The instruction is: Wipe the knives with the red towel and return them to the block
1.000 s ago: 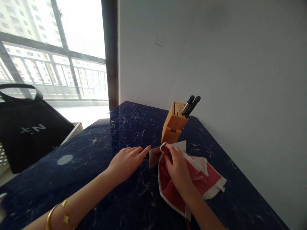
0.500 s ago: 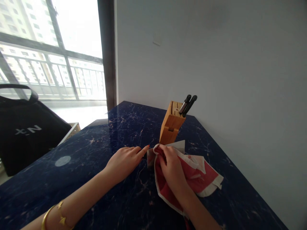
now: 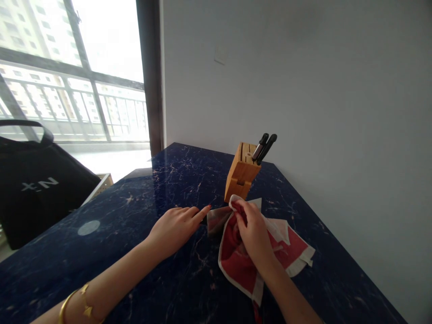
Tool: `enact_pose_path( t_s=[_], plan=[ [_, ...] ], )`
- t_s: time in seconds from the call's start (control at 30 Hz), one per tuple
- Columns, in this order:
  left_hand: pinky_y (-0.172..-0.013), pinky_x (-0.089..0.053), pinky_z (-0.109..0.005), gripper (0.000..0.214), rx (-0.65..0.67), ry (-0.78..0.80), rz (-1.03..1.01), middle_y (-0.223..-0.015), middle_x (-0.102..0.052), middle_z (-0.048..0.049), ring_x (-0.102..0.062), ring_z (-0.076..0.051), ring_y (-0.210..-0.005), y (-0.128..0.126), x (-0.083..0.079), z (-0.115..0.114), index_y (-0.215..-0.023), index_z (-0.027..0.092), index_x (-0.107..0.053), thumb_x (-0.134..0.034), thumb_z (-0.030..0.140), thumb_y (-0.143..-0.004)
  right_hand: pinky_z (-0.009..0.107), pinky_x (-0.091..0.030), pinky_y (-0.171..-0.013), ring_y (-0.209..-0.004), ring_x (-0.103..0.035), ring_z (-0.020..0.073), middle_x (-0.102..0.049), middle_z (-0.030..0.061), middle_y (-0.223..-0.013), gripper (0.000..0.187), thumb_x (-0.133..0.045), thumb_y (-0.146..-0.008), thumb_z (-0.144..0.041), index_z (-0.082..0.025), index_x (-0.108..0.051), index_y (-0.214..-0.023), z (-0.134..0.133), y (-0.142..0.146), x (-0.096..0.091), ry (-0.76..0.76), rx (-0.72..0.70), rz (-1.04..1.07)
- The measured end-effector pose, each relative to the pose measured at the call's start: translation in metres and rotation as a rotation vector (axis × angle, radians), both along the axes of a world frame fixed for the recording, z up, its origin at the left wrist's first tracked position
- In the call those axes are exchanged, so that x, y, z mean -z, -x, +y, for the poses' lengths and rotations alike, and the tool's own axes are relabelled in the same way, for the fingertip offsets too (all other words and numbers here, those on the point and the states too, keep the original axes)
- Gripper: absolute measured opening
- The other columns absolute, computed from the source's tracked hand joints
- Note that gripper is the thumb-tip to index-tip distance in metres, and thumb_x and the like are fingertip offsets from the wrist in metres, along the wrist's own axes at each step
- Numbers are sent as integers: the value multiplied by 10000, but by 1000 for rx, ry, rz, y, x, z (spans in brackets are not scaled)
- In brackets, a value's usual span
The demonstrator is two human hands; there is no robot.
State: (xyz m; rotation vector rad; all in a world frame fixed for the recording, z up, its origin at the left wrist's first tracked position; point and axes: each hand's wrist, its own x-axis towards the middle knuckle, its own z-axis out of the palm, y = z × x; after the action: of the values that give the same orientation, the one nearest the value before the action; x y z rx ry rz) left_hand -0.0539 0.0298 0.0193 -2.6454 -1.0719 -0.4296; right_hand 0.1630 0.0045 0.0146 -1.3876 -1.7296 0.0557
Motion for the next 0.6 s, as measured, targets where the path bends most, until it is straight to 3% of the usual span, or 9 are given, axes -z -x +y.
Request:
enact_pose_path(
  t_s=[0.2,0.6],
  plan=[
    [-697,-452,-276,437,1,18,9,-887,-632,-48,-608,-171,-801,-1,0,1,-1319,227,-330,-407,251,-889,353,-435,-863,-956,-528,183,-542,56,-995,294,-406,-841,-123,-239,-517,-1087,-9,21,-1,46,-128,-74],
    [-677,-453,-254,418,15,36,-26,-887,-637,-41,-615,-158,-797,1,-3,1,-1305,229,-357,-400,259,-890,400,-426,-824,-914,-541,213,-561,84,-981,276,-421,-780,-162,-191,-494,-1044,12,-52,0,7,209,-40]
  ],
)
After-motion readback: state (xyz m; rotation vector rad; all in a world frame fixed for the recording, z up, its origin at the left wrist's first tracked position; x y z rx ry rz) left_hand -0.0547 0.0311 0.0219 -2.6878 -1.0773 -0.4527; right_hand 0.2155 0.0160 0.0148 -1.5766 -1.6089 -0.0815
